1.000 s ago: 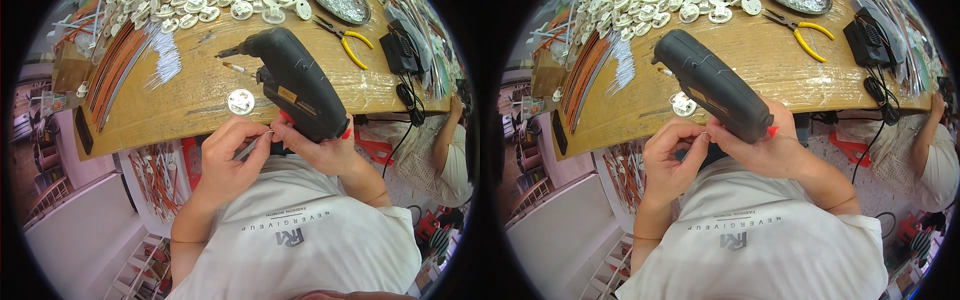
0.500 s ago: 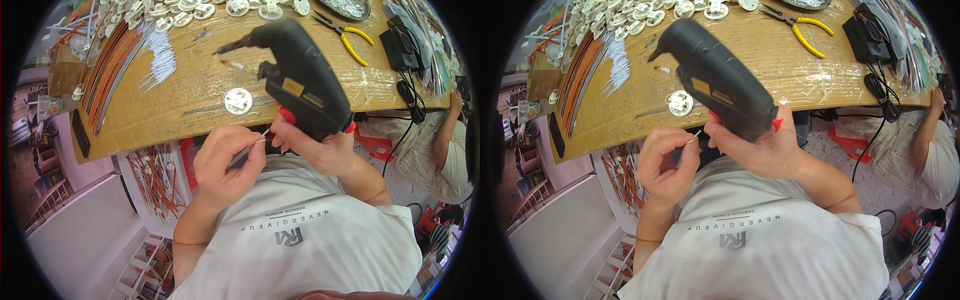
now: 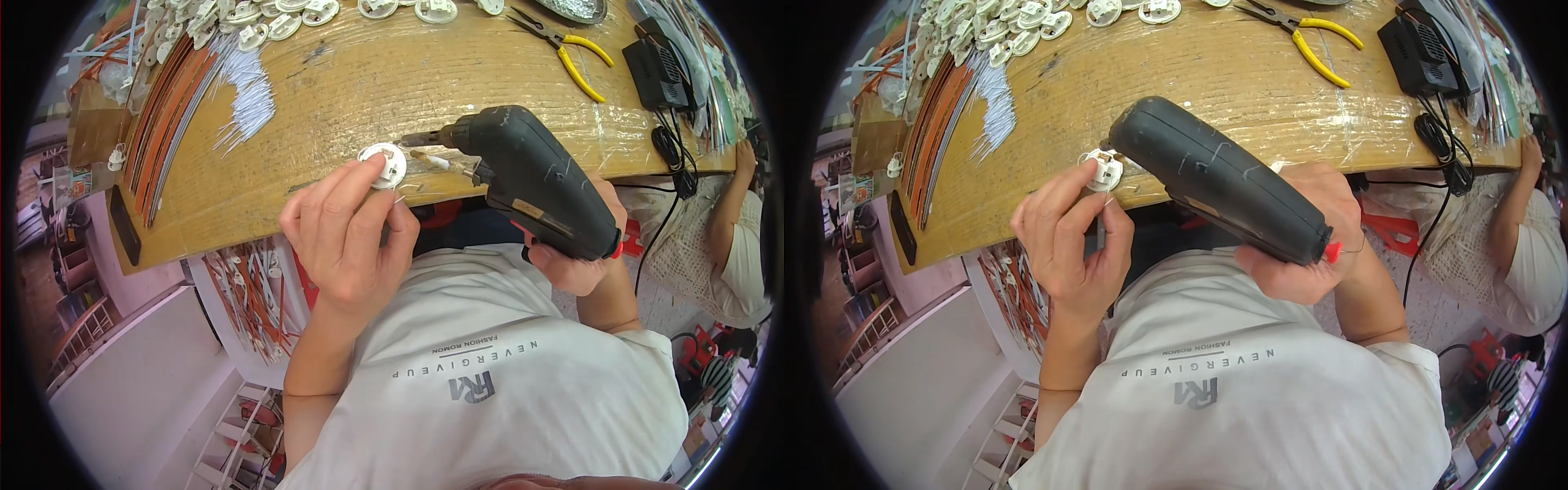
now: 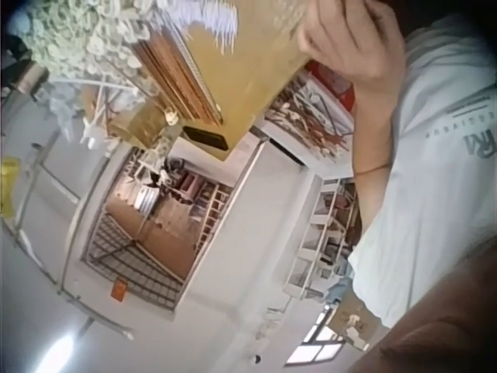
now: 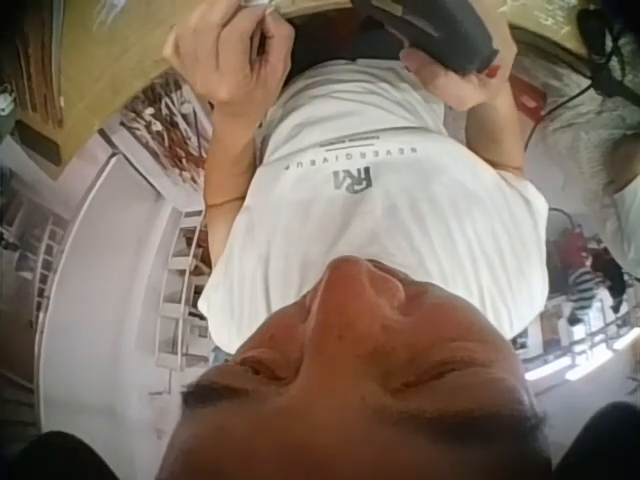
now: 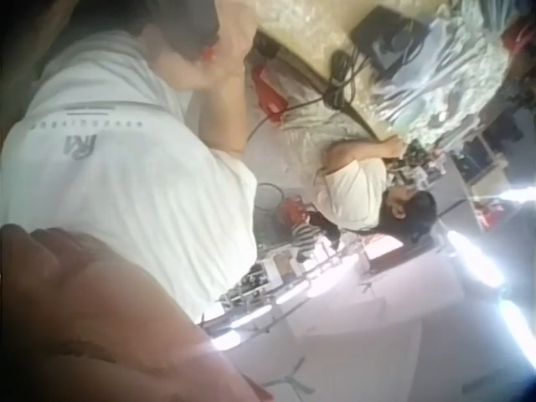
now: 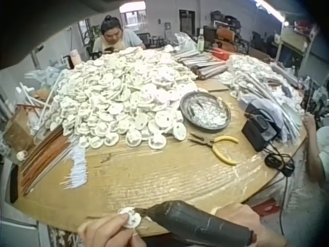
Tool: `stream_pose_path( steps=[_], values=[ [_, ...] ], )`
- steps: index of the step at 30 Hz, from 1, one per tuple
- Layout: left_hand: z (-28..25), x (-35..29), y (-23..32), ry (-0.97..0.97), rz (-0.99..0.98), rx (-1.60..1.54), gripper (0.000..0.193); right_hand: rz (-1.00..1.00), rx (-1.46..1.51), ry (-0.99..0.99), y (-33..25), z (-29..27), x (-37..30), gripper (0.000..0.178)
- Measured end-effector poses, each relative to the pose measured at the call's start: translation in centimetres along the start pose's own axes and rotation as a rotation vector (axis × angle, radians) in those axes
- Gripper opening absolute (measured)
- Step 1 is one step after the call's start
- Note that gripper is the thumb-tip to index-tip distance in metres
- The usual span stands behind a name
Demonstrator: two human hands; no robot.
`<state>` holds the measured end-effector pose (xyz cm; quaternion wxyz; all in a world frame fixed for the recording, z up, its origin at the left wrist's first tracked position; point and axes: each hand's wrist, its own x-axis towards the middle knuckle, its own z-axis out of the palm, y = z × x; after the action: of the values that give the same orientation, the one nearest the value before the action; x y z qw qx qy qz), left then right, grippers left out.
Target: Assembling small white plastic components using a hot glue gun at a workstation.
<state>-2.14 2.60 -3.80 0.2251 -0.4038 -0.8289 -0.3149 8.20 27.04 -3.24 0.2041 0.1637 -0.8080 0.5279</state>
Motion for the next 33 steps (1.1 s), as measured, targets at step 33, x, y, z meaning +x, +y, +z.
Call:
stream_pose_path(
  steps=[33],
  values=[
    [0.6,0.2,0.1,0.046,-0.063,-0.002,0.021,0.018,0.071,-0.039,-0.2,0.3,0.0,0.037]
  ],
)
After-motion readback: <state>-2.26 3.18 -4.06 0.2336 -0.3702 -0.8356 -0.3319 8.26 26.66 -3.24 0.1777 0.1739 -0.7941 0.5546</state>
